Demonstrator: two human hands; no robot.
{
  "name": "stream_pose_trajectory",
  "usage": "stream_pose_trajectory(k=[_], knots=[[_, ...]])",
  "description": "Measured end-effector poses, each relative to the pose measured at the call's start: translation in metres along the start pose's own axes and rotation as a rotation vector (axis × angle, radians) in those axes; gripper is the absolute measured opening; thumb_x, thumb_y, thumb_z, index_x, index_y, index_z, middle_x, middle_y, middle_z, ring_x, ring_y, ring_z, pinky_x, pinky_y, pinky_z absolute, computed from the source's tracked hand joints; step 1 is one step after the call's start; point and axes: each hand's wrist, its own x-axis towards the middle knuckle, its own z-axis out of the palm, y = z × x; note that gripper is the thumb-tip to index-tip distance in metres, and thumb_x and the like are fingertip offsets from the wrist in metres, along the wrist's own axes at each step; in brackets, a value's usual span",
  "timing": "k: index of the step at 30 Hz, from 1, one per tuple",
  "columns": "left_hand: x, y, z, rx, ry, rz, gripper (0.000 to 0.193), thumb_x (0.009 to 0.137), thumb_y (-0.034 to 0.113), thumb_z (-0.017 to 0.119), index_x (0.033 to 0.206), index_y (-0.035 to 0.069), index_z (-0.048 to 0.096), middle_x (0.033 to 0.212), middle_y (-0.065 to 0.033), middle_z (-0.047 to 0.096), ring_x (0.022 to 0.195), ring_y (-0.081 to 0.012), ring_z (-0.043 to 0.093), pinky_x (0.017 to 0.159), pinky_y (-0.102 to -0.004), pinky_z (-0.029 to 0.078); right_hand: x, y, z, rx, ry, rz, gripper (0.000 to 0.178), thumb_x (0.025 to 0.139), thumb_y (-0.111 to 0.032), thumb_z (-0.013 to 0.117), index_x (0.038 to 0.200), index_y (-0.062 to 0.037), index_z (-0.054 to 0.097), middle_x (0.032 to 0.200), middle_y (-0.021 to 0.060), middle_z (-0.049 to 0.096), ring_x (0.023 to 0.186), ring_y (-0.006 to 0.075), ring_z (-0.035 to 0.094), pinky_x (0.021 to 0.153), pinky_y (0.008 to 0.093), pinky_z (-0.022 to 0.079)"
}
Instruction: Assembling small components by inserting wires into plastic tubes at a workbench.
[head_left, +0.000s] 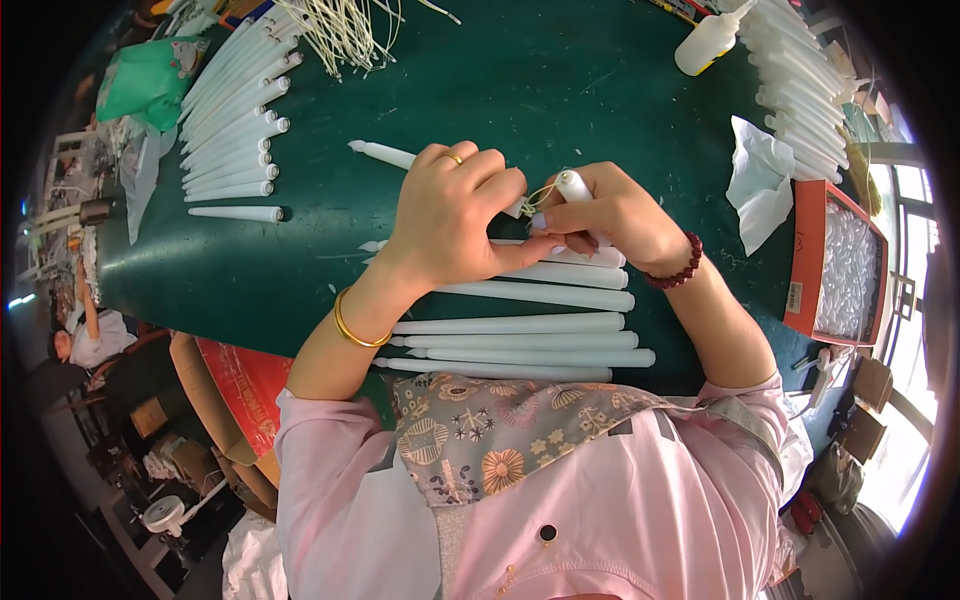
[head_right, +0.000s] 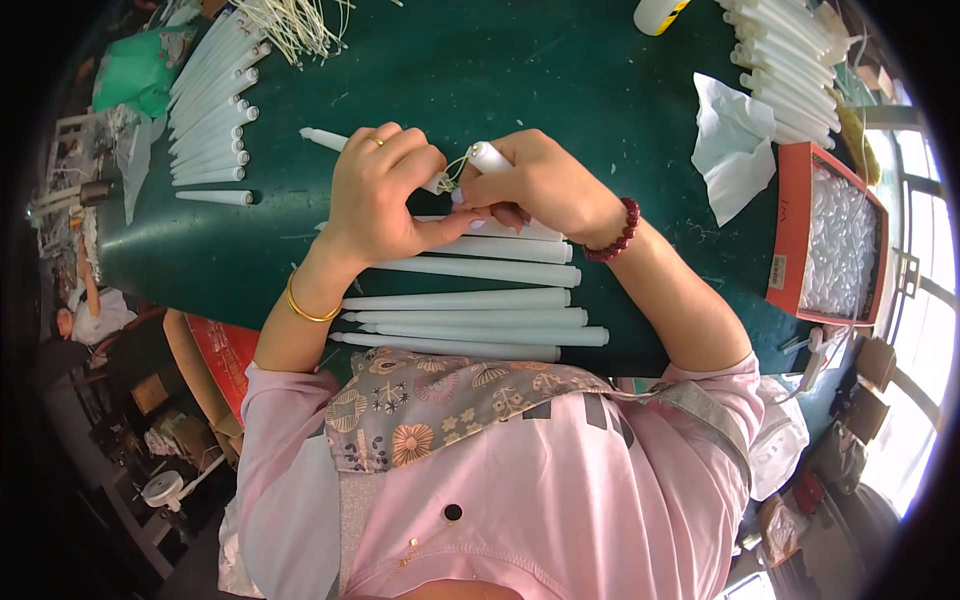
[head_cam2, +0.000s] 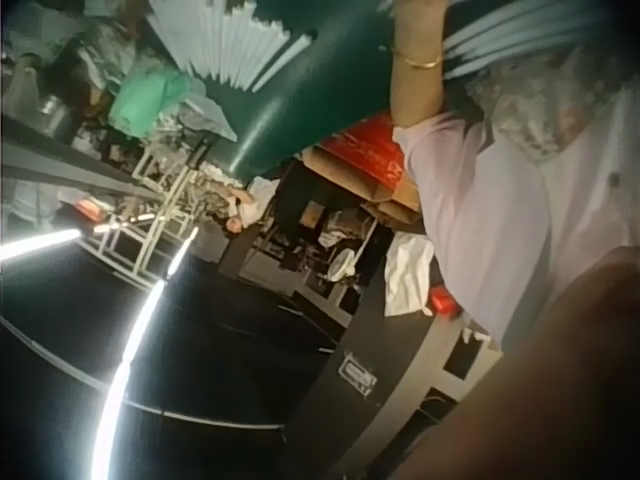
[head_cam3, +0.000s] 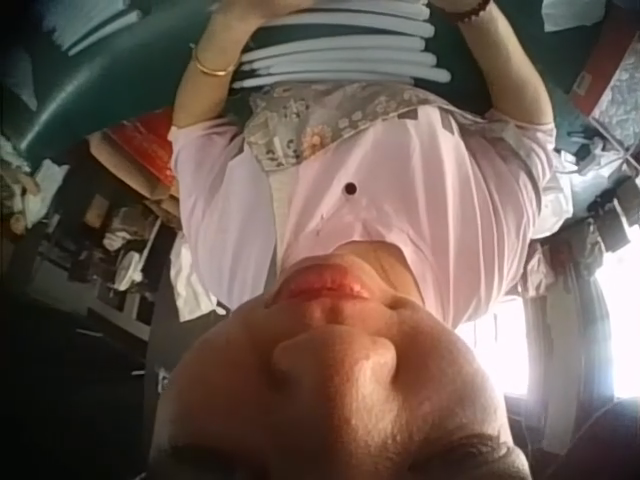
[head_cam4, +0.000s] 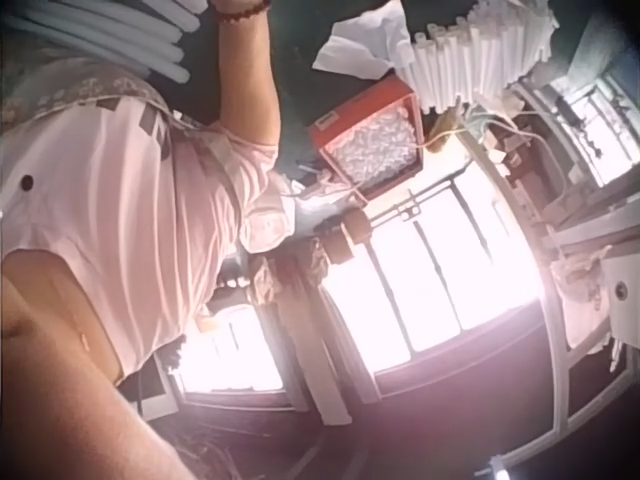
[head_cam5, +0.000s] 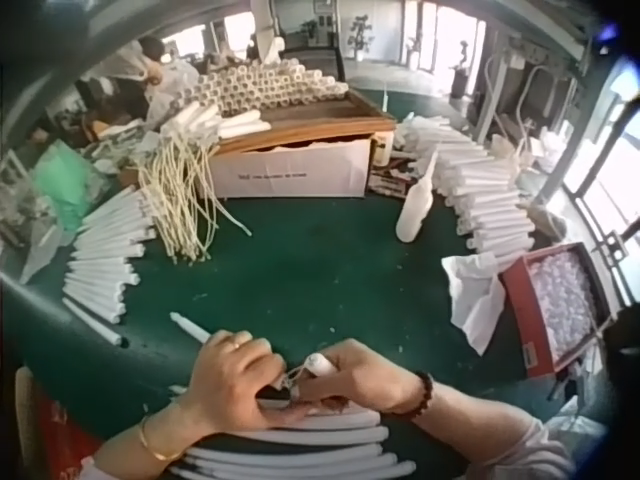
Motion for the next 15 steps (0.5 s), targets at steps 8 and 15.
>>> stream_pose_trajectory(k=[8, 15], knots=[[0.005, 0.007, -0.003, 0.025, 0.009, -0.022, 0.036, 0.068, 0.033, 0.084, 0.071, 0.012, 0.055, 0.07, -0.0014, 0.048, 0.064, -0.0228, 0.049, 0.061, -0.0362, 0.036, -0.001, 0.001, 0.001, -0.157, -0.027, 0.002, 0.022, 0.096, -0.019, 0.073, 0.103, 0.0019, 0.077, 0.077, 0.0037, 0.068, 0.058, 0.0072, 0.055, 0.053, 0.0255, 0.044], [-0.004, -0.013, -0.012, -0.007, 0.15, -0.103, 0.026, 0.083, 0.027, 0.072, 0.069, 0.012, 0.055, 0.062, -0.0012, 0.047, 0.053, -0.0222, 0.047, 0.051, -0.0351, 0.035, -0.013, -0.023, -0.003, -0.395, 0.03, -0.265, 0.046, 0.104, -0.005, 0.062, 0.149, -0.0024, 0.052, 0.094, 0.0004, 0.068, 0.068, 0.0035, 0.053, 0.059, 0.022, 0.044]])
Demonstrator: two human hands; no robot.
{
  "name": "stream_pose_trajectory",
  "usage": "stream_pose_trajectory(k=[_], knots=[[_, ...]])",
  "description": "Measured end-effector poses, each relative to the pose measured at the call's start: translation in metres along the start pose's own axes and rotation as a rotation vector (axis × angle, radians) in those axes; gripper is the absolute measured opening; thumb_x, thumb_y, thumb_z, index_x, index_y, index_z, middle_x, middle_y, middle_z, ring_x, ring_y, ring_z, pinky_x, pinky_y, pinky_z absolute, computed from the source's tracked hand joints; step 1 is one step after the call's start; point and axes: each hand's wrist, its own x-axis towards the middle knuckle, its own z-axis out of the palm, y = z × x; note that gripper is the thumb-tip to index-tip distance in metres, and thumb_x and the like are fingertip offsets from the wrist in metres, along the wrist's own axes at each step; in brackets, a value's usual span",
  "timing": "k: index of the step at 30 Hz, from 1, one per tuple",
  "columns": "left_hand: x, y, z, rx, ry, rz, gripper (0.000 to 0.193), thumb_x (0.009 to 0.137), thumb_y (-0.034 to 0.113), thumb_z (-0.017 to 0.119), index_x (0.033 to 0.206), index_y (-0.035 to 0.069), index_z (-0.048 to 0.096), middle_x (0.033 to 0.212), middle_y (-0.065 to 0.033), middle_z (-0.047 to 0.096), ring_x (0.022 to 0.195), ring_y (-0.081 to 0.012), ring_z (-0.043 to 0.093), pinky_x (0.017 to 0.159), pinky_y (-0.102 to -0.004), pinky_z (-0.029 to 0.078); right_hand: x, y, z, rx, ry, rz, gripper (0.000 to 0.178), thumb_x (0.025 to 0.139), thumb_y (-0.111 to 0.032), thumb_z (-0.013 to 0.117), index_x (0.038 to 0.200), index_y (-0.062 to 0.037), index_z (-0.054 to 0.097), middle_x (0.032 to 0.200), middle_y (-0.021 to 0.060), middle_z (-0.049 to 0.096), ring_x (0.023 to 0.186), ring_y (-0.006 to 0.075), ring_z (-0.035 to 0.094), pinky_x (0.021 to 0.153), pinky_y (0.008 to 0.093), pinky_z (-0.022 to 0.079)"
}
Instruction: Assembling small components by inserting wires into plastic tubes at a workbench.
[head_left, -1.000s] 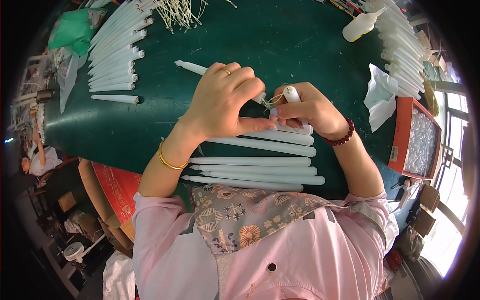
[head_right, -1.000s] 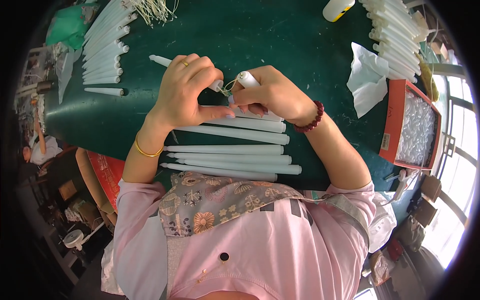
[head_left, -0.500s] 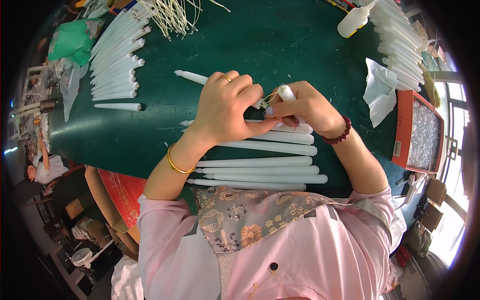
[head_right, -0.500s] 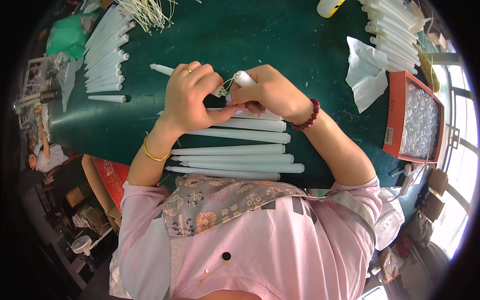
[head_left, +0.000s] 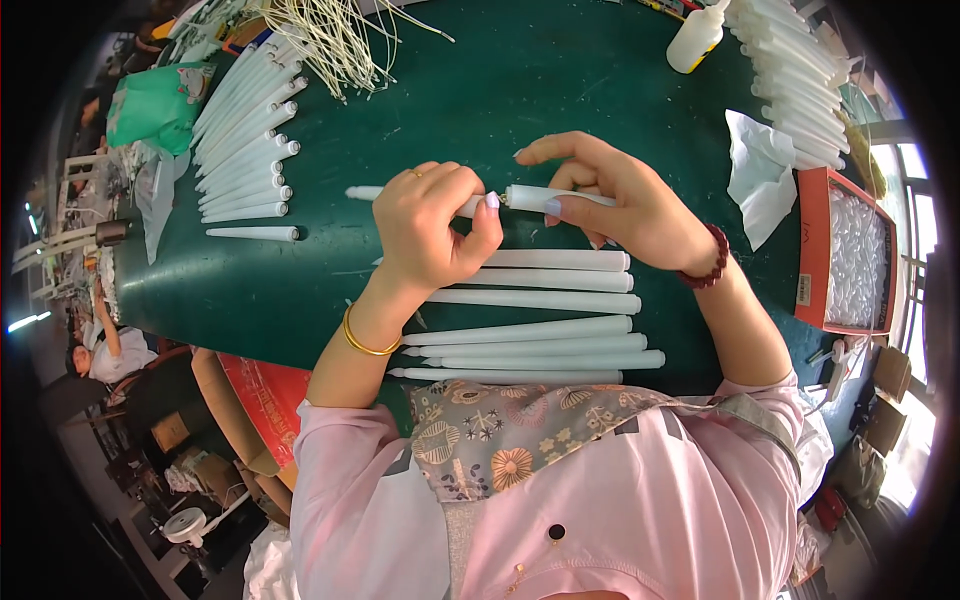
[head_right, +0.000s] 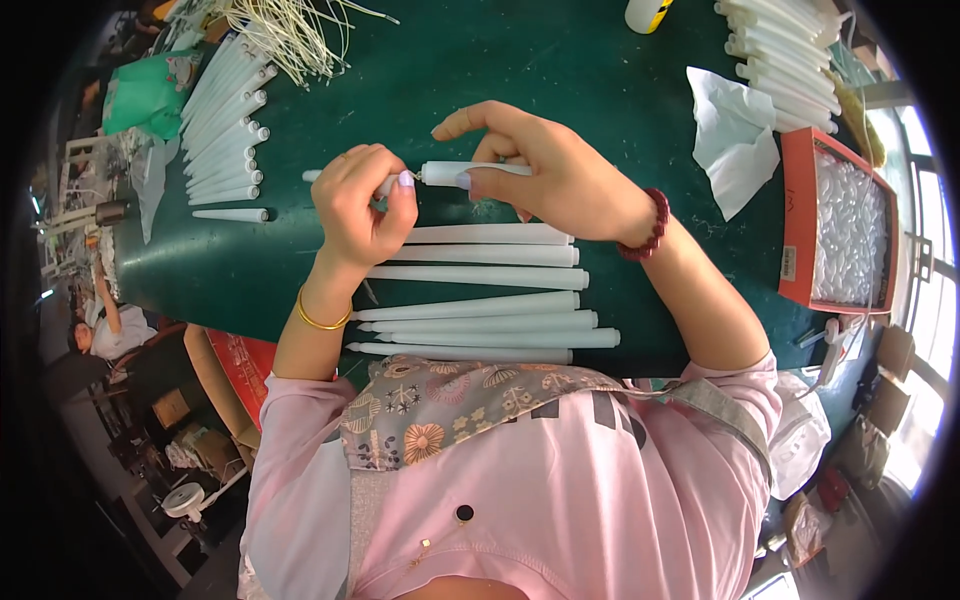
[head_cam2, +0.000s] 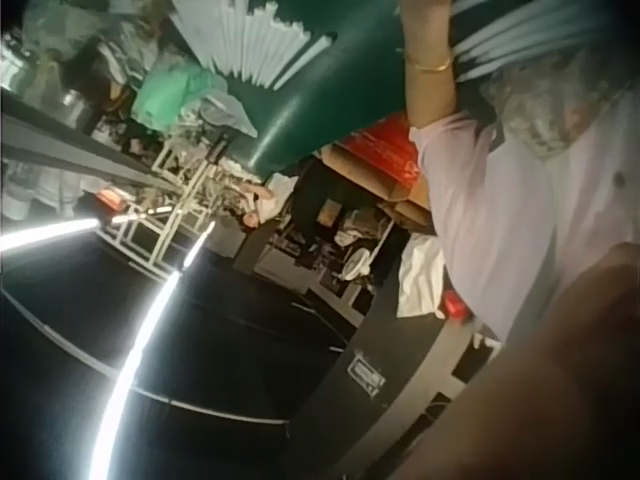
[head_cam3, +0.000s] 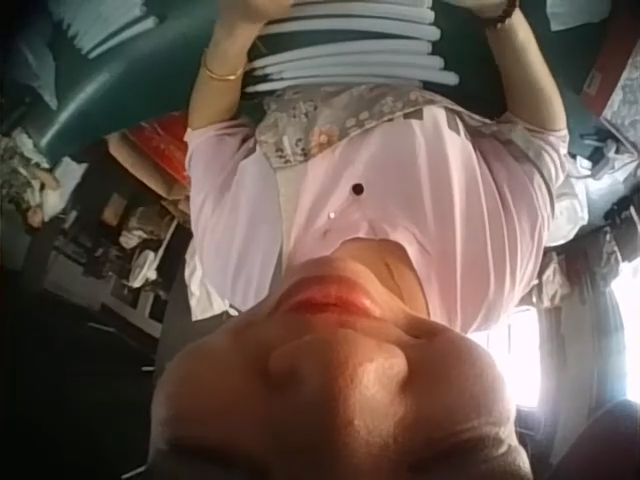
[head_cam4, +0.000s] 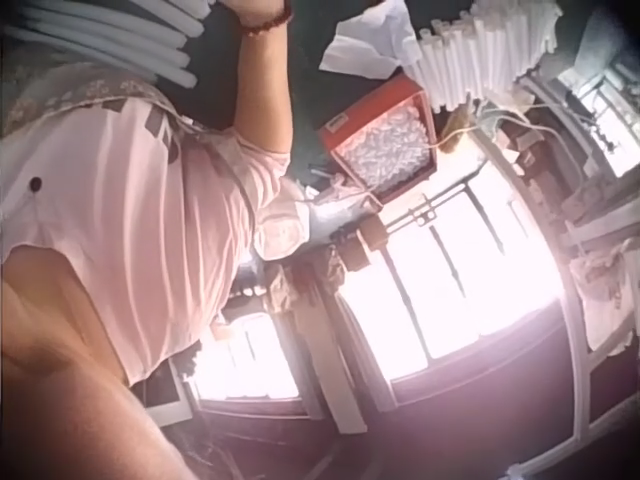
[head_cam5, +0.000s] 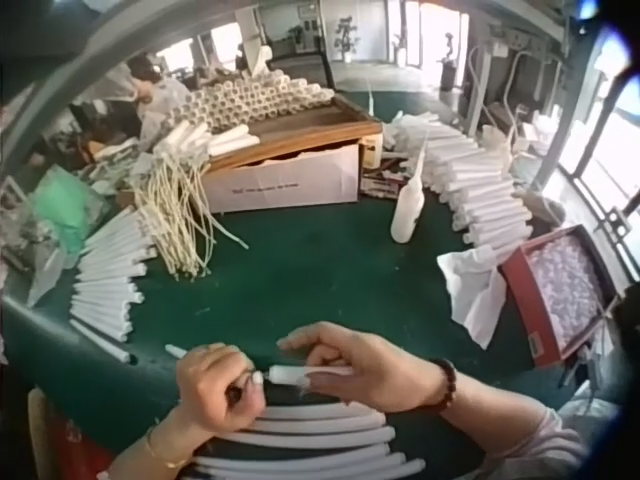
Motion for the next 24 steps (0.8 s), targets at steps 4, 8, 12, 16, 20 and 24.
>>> stream_pose_trajectory(k=[4, 8, 12, 16, 20, 24], knots=[[0.0, 0.014, -0.008, -0.103, -0.092, -0.168, 0.014, 0.09, 0.018, 0.07, 0.085, 0.009, 0.061, 0.067, -0.0024, 0.056, 0.052, -0.0239, 0.052, 0.05, -0.035, 0.04, -0.011, -0.009, 0.012, -0.265, 0.034, -0.078, 0.047, 0.099, 0.003, 0.061, 0.145, -0.0014, 0.055, 0.118, 0.0107, 0.069, 0.091, 0.0142, 0.068, 0.081, 0.029, 0.055], [0.002, 0.01, -0.011, -0.149, -0.222, -0.166, 0.017, 0.095, 0.013, 0.073, 0.107, 0.004, 0.065, 0.09, -0.0085, 0.065, 0.064, -0.024, 0.06, 0.056, -0.0354, 0.045, -0.01, 0.004, 0.026, -0.39, 0.171, -0.275, 0.049, 0.095, 0.006, 0.058, 0.143, -0.0021, 0.056, 0.138, 0.0185, 0.067, 0.122, 0.0395, 0.068, 0.103, 0.0404, 0.054], [0.0, 0.01, -0.01, -0.284, -0.208, -0.248, 0.019, 0.101, 0.005, 0.068, 0.12, -0.001, 0.067, 0.102, -0.0107, 0.066, 0.076, -0.0209, 0.064, 0.063, -0.0328, 0.051, -0.009, 0.005, 0.024, -0.454, 0.195, -0.265, 0.047, 0.096, 0.006, 0.058, 0.143, -0.0018, 0.057, 0.137, 0.0169, 0.068, 0.119, 0.0379, 0.069, 0.102, 0.04, 0.055], [-0.001, 0.005, -0.005, -0.256, -0.176, -0.227, 0.025, 0.099, 0.006, 0.072, 0.123, 0.001, 0.067, 0.098, -0.0101, 0.067, 0.074, -0.0258, 0.065, 0.064, -0.0343, 0.053, -0.005, 0.007, 0.023, -0.431, 0.206, -0.278, 0.045, 0.099, 0.007, 0.056, 0.143, -0.0021, 0.058, 0.137, 0.0166, 0.068, 0.12, 0.0372, 0.069, 0.103, 0.04, 0.054], [0.0, 0.008, -0.004, -0.217, -0.178, -0.226, 0.027, 0.096, 0.013, 0.076, 0.12, 0.006, 0.067, 0.092, -0.0092, 0.066, 0.074, -0.0297, 0.064, 0.064, -0.039, 0.051, -0.002, 0.014, 0.019, -0.277, 0.122, -0.298, 0.045, 0.101, 0.006, 0.056, 0.145, -0.0029, 0.058, 0.139, 0.0165, 0.066, 0.127, 0.0336, 0.065, 0.109, 0.0394, 0.05], [0.004, -0.003, -0.012, -0.106, -0.329, -0.037, 0.027, 0.092, 0.02, 0.077, 0.116, 0.009, 0.069, 0.084, -0.0074, 0.058, 0.081, -0.0303, 0.063, 0.069, -0.0443, 0.051, -0.004, 0.021, 0.0, -0.303, -0.094, -0.231, 0.049, 0.098, 0.006, 0.057, 0.146, -0.0045, 0.059, 0.137, 0.0144, 0.063, 0.124, 0.0324, 0.062, 0.107, 0.0385, 0.049]])
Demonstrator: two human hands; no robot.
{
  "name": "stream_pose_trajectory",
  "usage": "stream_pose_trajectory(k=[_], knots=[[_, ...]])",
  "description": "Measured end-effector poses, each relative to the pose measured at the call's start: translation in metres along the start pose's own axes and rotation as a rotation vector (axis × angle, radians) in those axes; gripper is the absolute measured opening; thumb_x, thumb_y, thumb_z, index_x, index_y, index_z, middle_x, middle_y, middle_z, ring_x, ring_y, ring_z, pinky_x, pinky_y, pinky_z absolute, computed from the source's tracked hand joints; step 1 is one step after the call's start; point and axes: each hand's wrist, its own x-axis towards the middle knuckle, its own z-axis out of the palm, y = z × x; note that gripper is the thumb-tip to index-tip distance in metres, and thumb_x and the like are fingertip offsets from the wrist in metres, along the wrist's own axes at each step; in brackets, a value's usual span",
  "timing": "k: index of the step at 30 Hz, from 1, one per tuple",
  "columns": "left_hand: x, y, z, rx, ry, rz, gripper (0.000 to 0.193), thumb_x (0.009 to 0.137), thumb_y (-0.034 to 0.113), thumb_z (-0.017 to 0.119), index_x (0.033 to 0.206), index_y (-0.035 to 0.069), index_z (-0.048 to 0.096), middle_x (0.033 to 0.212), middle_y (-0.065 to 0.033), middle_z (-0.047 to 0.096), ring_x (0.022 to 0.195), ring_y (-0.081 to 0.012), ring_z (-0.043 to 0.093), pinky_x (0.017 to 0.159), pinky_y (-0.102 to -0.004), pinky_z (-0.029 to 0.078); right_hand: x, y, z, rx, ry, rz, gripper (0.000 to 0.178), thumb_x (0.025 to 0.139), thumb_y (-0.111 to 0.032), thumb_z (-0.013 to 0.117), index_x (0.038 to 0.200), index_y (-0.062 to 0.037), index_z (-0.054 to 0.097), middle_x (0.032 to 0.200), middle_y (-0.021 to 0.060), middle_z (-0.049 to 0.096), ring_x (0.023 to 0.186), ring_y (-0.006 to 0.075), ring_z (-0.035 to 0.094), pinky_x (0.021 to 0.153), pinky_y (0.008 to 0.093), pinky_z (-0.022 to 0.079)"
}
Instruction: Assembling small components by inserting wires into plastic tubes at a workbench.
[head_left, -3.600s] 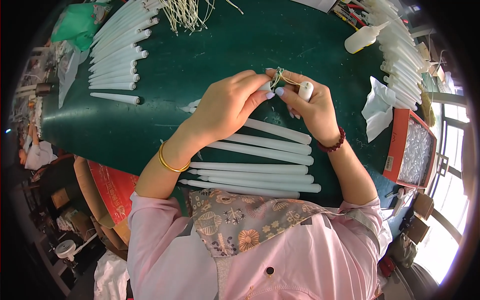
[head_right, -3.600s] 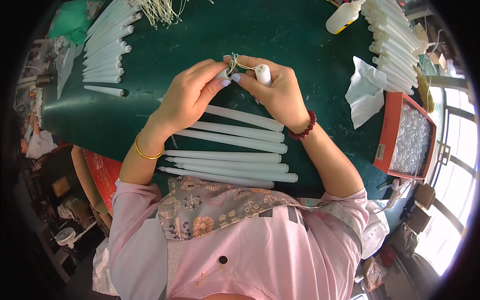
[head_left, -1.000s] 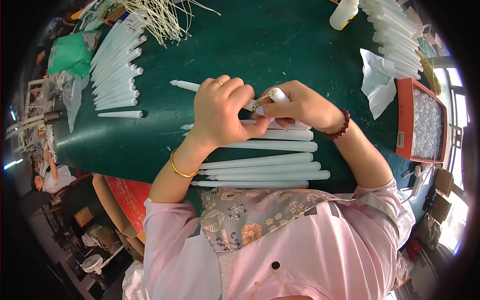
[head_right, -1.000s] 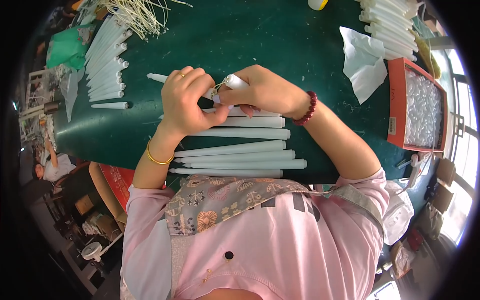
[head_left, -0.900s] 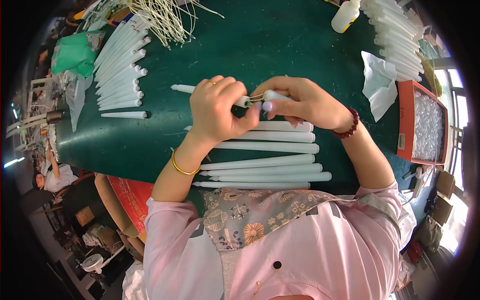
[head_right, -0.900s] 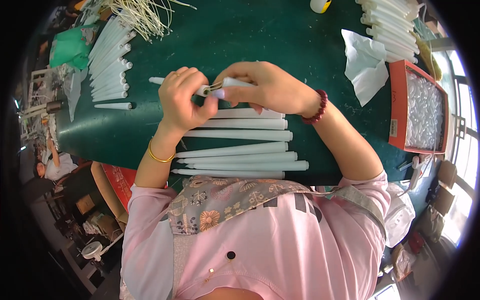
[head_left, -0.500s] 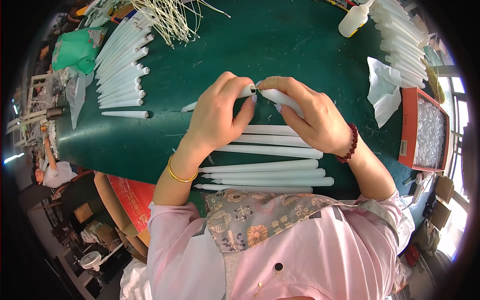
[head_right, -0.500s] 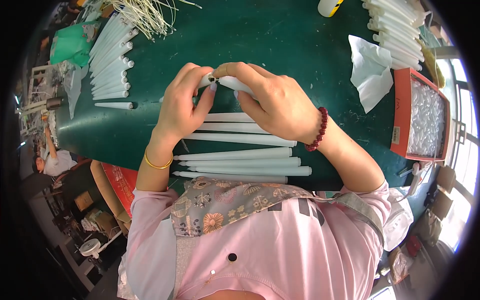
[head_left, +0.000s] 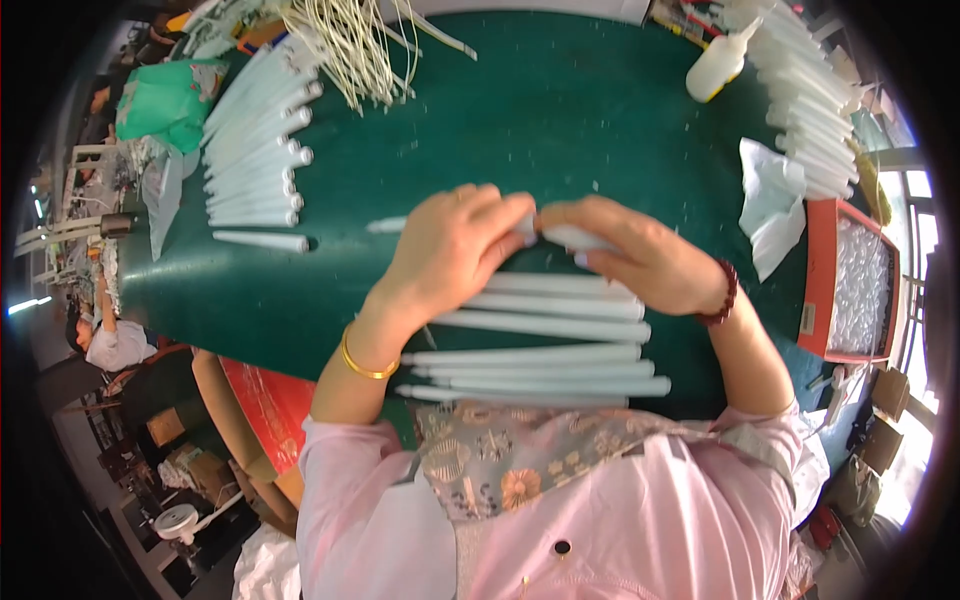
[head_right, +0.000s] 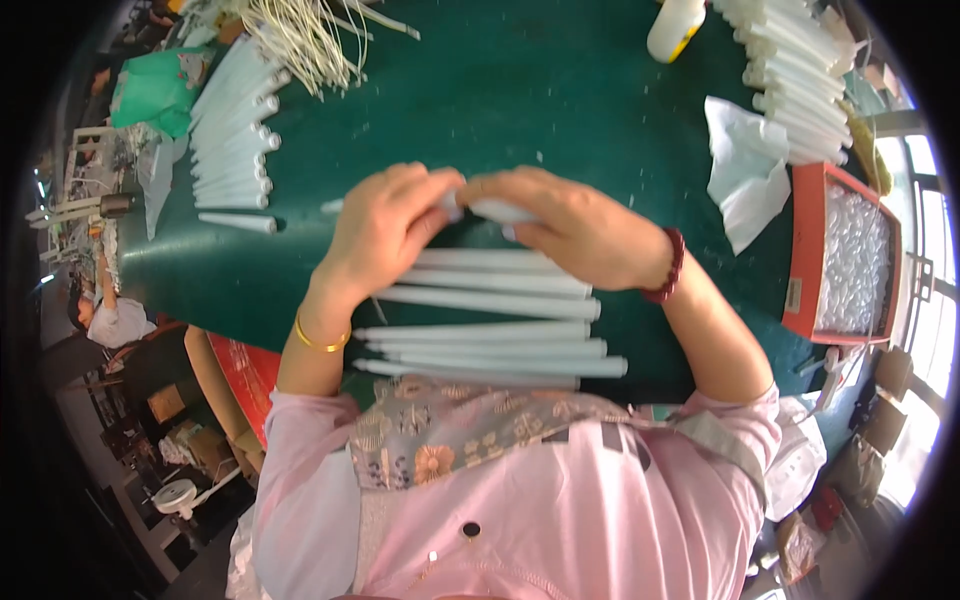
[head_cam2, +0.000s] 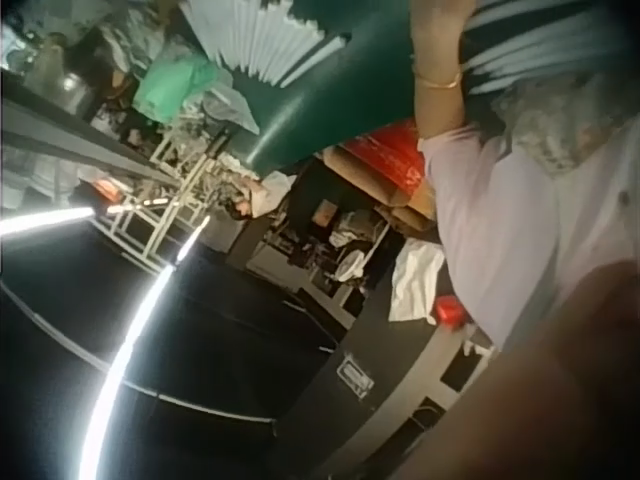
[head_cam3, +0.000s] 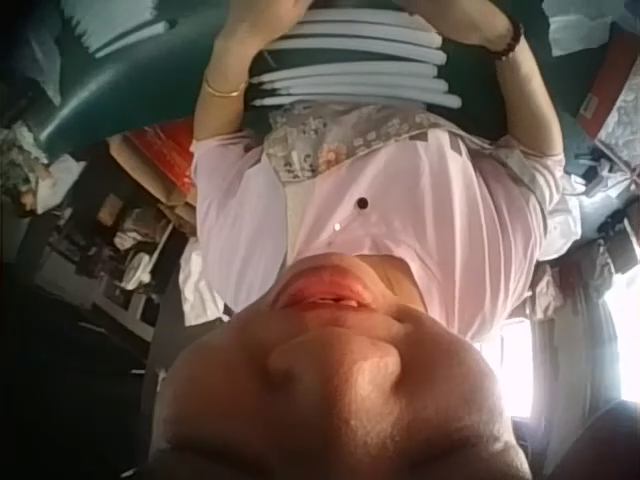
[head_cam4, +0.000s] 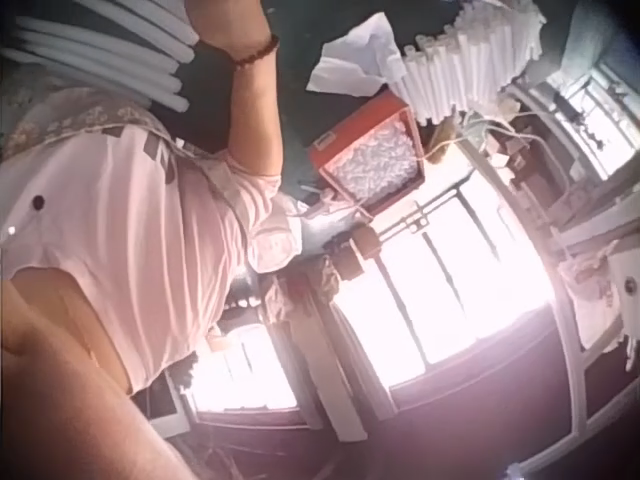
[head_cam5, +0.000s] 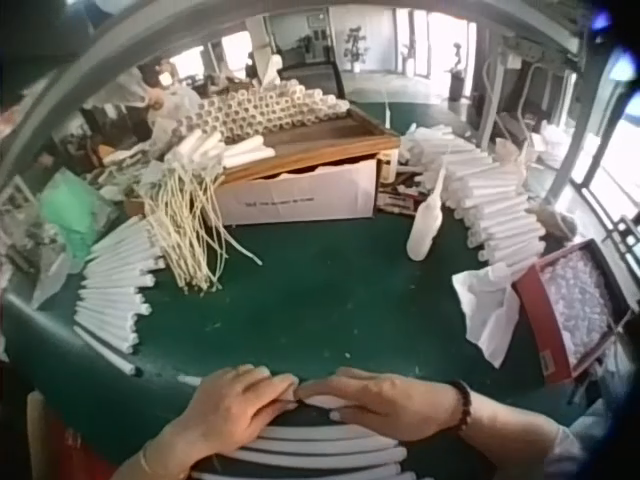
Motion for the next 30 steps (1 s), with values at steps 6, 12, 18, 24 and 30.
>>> stream_pose_trajectory(k=[6, 12, 18, 24, 30], knots=[[-0.002, 0.008, 0.003, -0.065, -0.009, -0.054, 0.03, 0.089, 0.013, 0.079, 0.117, 0.009, 0.072, 0.086, -0.0071, 0.064, 0.074, -0.0292, 0.065, 0.063, -0.0412, 0.05, -0.001, -0.029, -0.006, -0.047, 0.12, 0.106, 0.041, 0.095, 0.002, 0.064, 0.136, -0.0042, 0.063, 0.113, 0.0123, 0.069, 0.099, 0.0322, 0.068, 0.092, 0.0394, 0.054], [-0.001, 0.011, 0.007, -0.084, 0.057, -0.046, 0.027, 0.092, 0.022, 0.08, 0.116, 0.012, 0.071, 0.082, -0.0032, 0.06, 0.067, -0.0238, 0.063, 0.057, -0.0373, 0.049, -0.004, -0.02, 0.009, -0.176, 0.246, 0.115, 0.03, 0.092, -0.002, 0.072, 0.122, 0.0018, 0.068, 0.105, 0.02, 0.073, 0.09, 0.038, 0.071, 0.08, 0.039, 0.056], [-0.003, 0.009, 0.004, -0.03, 0.089, 0.004, 0.028, 0.089, 0.024, 0.083, 0.113, 0.012, 0.073, 0.08, -0.0016, 0.059, 0.065, -0.0207, 0.063, 0.056, -0.0351, 0.049, -0.004, -0.027, 0.017, -0.3, 0.243, 0.157, 0.026, 0.093, -0.004, 0.074, 0.118, 0.0022, 0.068, 0.094, 0.0212, 0.071, 0.076, 0.0394, 0.068, 0.067, 0.0417, 0.053], [-0.009, 0.009, 0.002, 0.042, 0.091, 0.089, 0.033, 0.086, 0.023, 0.084, 0.116, 0.012, 0.074, 0.08, -0.0013, 0.057, 0.065, -0.0205, 0.062, 0.055, -0.0349, 0.049, -0.009, -0.027, 0.026, -0.378, 0.249, 0.147, 0.027, 0.09, -0.004, 0.075, 0.116, 0.0002, 0.069, 0.093, 0.0198, 0.072, 0.073, 0.039, 0.069, 0.064, 0.0414, 0.054], [-0.008, 0.009, 0.002, -0.014, 0.013, 0.125, 0.047, 0.086, 0.013, 0.083, 0.131, 0.008, 0.07, 0.096, -0.0074, 0.062, 0.081, -0.0262, 0.062, 0.075, -0.0381, 0.054, -0.007, -0.03, 0.023, -0.55, 0.302, 0.079, 0.026, 0.087, -0.005, 0.077, 0.112, -0.0011, 0.071, 0.091, 0.0168, 0.073, 0.067, 0.0352, 0.069, 0.06, 0.0397, 0.054]])
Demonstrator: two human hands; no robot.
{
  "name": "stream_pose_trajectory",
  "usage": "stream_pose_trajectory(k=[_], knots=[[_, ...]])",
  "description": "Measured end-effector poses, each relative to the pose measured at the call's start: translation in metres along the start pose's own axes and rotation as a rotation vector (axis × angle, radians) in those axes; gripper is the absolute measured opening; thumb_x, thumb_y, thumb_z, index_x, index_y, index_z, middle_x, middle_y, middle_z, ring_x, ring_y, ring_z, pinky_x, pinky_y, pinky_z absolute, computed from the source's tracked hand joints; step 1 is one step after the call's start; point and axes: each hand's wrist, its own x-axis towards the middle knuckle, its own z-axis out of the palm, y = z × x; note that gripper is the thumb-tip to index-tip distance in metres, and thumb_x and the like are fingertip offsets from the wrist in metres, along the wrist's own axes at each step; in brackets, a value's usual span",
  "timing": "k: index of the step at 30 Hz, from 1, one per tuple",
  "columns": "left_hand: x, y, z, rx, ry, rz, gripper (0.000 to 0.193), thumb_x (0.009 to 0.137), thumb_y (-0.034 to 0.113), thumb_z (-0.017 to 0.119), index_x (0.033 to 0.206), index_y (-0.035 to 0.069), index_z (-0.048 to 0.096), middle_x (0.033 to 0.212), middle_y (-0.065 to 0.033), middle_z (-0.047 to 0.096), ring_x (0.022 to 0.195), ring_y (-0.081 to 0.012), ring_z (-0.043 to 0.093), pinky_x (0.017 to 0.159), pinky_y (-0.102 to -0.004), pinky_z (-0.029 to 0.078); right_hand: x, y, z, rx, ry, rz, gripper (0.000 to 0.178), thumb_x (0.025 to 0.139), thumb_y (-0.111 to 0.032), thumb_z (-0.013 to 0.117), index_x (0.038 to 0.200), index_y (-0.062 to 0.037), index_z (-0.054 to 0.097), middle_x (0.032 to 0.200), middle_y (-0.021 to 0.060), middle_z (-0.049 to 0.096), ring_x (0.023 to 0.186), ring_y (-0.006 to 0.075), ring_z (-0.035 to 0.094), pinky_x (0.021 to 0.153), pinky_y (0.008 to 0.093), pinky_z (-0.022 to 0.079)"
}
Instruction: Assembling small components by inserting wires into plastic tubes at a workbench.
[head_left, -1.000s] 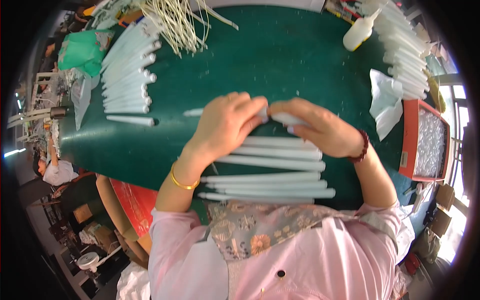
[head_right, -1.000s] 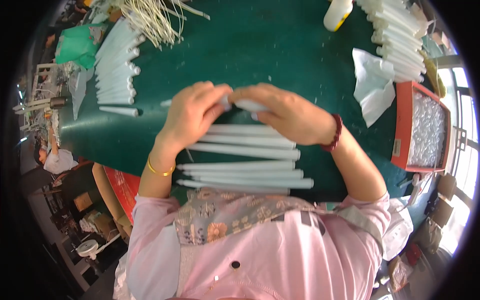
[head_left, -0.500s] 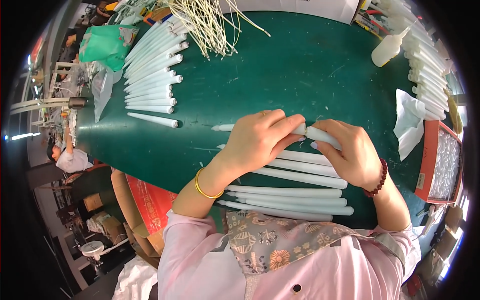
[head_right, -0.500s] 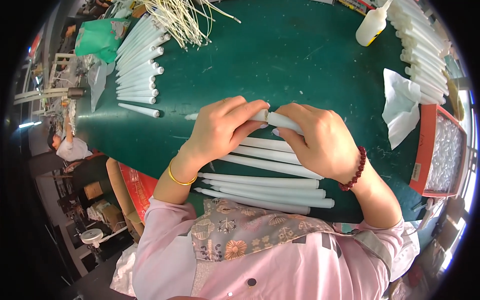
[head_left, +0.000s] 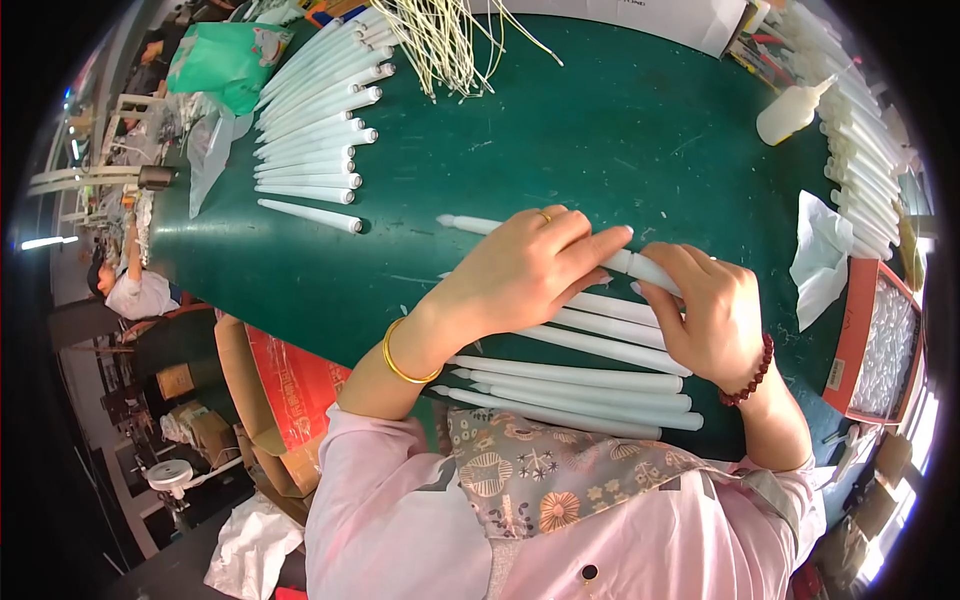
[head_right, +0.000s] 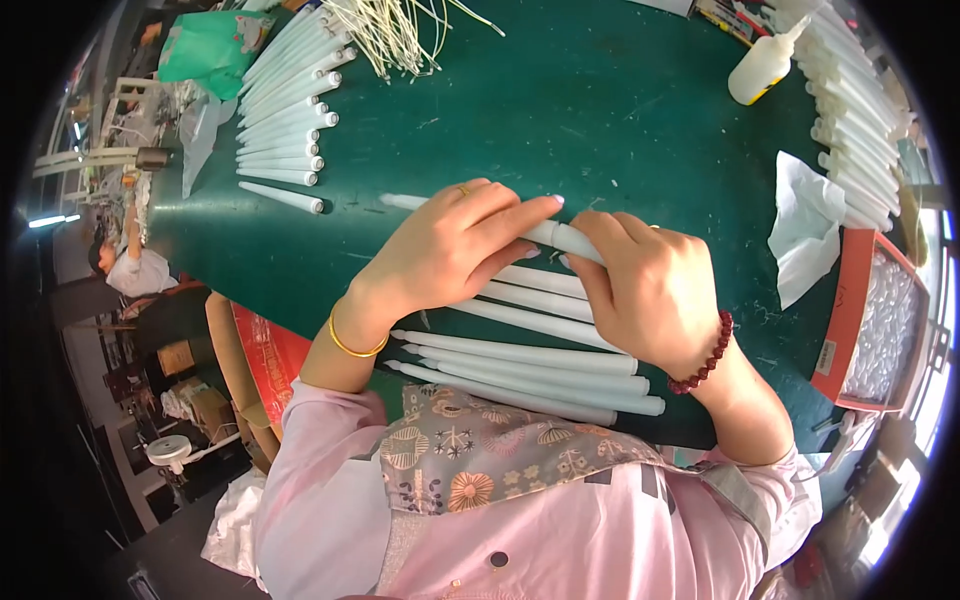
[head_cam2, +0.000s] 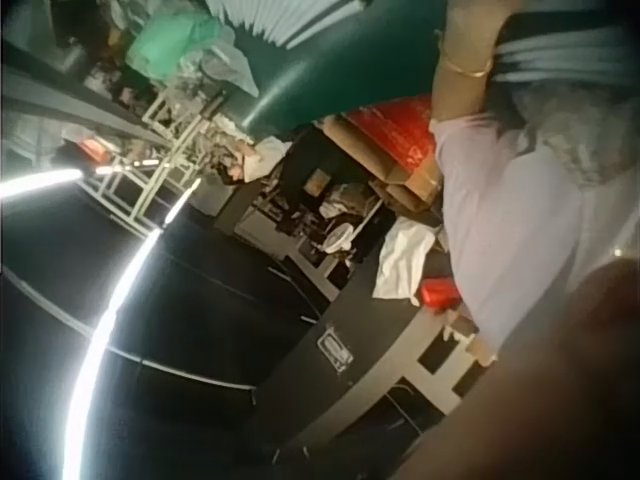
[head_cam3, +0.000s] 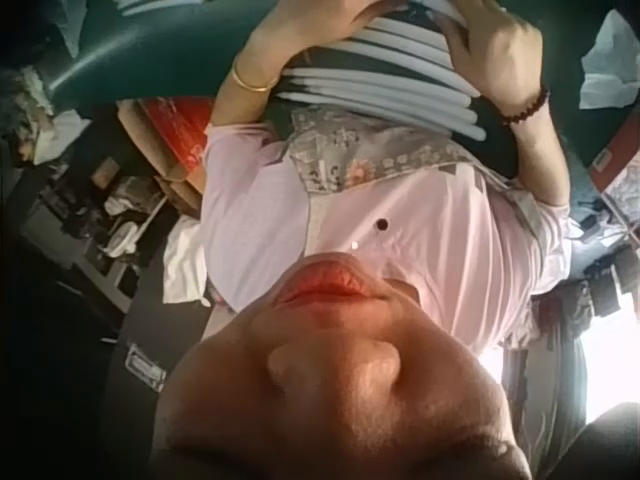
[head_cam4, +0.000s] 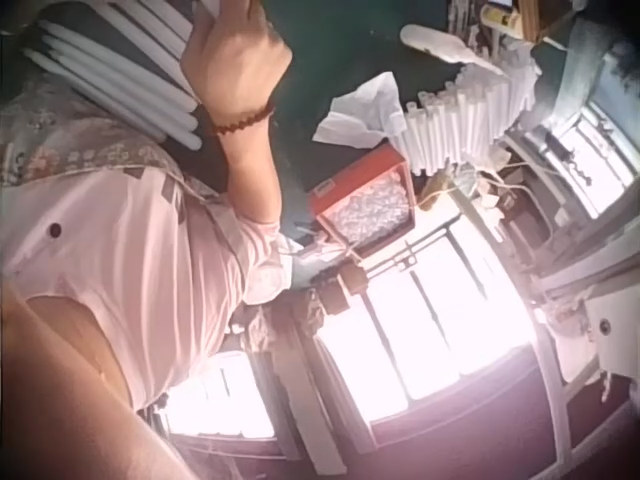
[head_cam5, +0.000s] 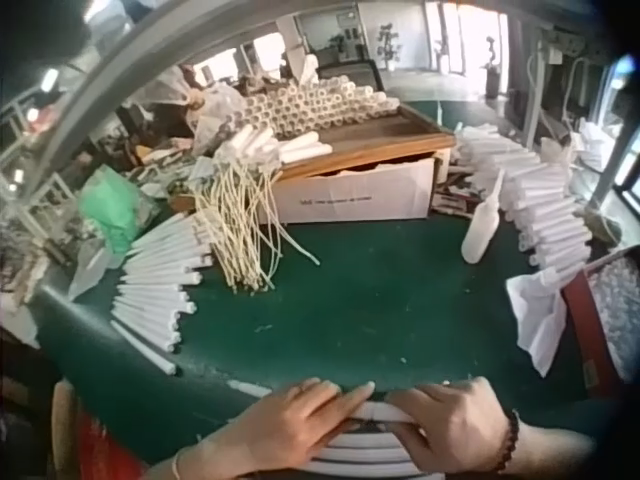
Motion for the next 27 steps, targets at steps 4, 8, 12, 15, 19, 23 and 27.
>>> stream_pose_trajectory(k=[4, 8, 12, 15, 19, 23, 27], knots=[[-0.002, 0.001, 0.003, -0.038, -0.02, -0.034, 0.039, 0.089, 0.015, 0.081, 0.125, 0.006, 0.069, 0.097, -0.0085, 0.063, 0.083, -0.0282, 0.065, 0.074, -0.04, 0.054, -0.004, 0.003, 0.004, -0.005, 0.007, -0.008, 0.025, 0.087, -0.005, 0.078, 0.111, -0.0012, 0.072, 0.089, 0.0158, 0.073, 0.066, 0.0342, 0.07, 0.06, 0.0388, 0.054], [0.001, 0.003, -0.008, 0.022, -0.133, -0.075, 0.029, 0.09, 0.017, 0.08, 0.115, 0.006, 0.069, 0.093, -0.0088, 0.066, 0.08, -0.03, 0.068, 0.067, -0.0404, 0.054, -0.002, 0.005, 0.007, 0.057, 0.029, -0.042, 0.024, 0.087, -0.005, 0.078, 0.11, -0.0019, 0.072, 0.088, 0.0156, 0.072, 0.066, 0.0338, 0.07, 0.058, 0.0389, 0.053], [0.002, 0.006, -0.001, 0.055, -0.073, -0.062, 0.024, 0.089, 0.017, 0.08, 0.109, 0.007, 0.071, 0.083, -0.0068, 0.068, 0.066, -0.029, 0.066, 0.056, -0.0395, 0.051, -0.004, 0.015, 0.006, -0.006, 0.072, -0.128, 0.028, 0.086, -0.008, 0.08, 0.112, -0.0037, 0.073, 0.081, 0.0123, 0.069, 0.061, 0.0321, 0.066, 0.055, 0.0386, 0.051], [0.009, 0.01, 0.005, 0.054, -0.026, -0.051, 0.02, 0.092, 0.021, 0.079, 0.104, 0.009, 0.069, 0.078, -0.0052, 0.065, 0.061, -0.0272, 0.065, 0.053, -0.0389, 0.049, -0.003, 0.02, 0.0, -0.069, 0.113, -0.213, 0.031, 0.084, -0.011, 0.082, 0.113, -0.0048, 0.073, 0.075, 0.0097, 0.064, 0.057, 0.0294, 0.063, 0.052, 0.0387, 0.048], [0.021, 0.019, 0.007, 0.105, -0.078, -0.022, 0.018, 0.095, 0.026, 0.076, 0.098, 0.012, 0.066, 0.073, -0.0043, 0.062, 0.057, -0.0263, 0.064, 0.049, -0.0388, 0.048, -0.01, 0.029, -0.003, -0.171, 0.121, -0.282, 0.034, 0.084, -0.013, 0.082, 0.115, -0.005, 0.073, 0.075, 0.008, 0.061, 0.056, 0.0279, 0.061, 0.051, 0.0387, 0.047], [0.039, 0.013, 0.022, 0.007, -0.052, 0.024, 0.02, 0.095, 0.028, 0.077, 0.095, 0.012, 0.064, 0.071, -0.0049, 0.063, 0.056, -0.0276, 0.063, 0.049, -0.0388, 0.048, -0.02, 0.037, -0.013, -0.177, 0.128, -0.236, 0.036, 0.083, -0.013, 0.08, 0.118, -0.0072, 0.073, 0.077, 0.0065, 0.062, 0.057, 0.0264, 0.061, 0.051, 0.0375, 0.048], [0.052, 0.016, 0.026, 0.086, -0.114, 0.036, 0.019, 0.094, 0.027, 0.077, 0.093, 0.012, 0.066, 0.07, -0.0044, 0.062, 0.056, -0.0274, 0.064, 0.049, -0.0389, 0.048, -0.025, 0.053, -0.01, -0.131, 0.167, -0.205, 0.036, 0.083, -0.012, 0.08, 0.119, -0.0082, 0.073, 0.078, 0.0061, 0.064, 0.058, 0.0265, 0.062, 0.052, 0.0373, 0.049]])
